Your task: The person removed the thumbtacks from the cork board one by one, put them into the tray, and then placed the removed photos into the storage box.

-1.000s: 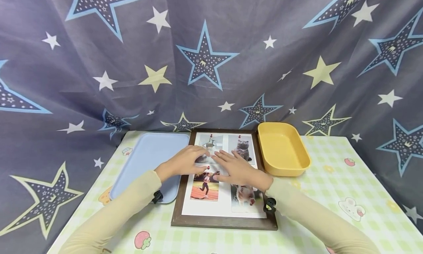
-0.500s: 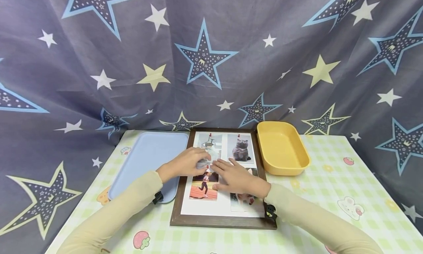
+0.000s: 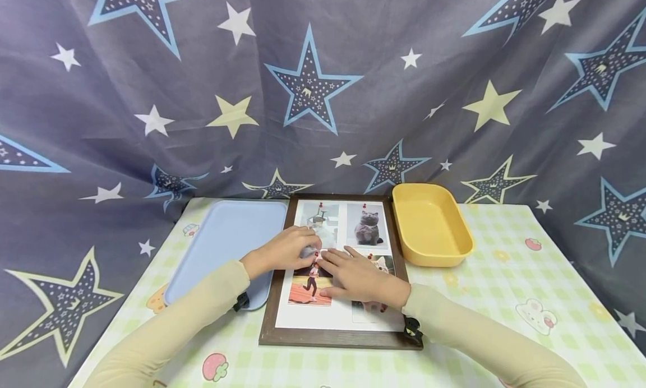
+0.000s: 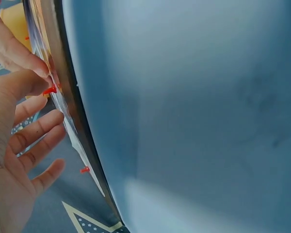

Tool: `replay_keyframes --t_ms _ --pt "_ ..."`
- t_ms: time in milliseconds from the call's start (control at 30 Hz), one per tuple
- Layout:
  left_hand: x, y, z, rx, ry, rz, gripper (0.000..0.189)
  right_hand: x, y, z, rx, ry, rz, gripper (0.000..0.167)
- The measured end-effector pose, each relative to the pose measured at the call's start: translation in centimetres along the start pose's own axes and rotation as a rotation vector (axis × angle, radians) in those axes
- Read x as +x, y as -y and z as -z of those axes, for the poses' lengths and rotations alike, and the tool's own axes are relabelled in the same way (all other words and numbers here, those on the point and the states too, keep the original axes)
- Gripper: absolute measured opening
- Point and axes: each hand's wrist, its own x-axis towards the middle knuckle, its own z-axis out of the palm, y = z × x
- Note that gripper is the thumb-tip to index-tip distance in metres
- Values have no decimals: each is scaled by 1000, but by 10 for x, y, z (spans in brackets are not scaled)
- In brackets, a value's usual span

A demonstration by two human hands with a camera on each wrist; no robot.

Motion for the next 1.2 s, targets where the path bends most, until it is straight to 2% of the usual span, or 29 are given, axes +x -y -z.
replay_keyframes --t_ms 267,667,933,1200 --pt "3 -1 -2 -7 7 -8 7 -2 2 0 33 9 -12 71" --pt "8 -4 0 8 46 10 4 -3 4 -6 -15 15 18 68" --pt "9 -4 -1 23 48 5 6 -3 2 -8 -21 9 44 68" --pt "9 -4 -3 29 53 -1 7 -5 3 -8 -47 59 20 69"
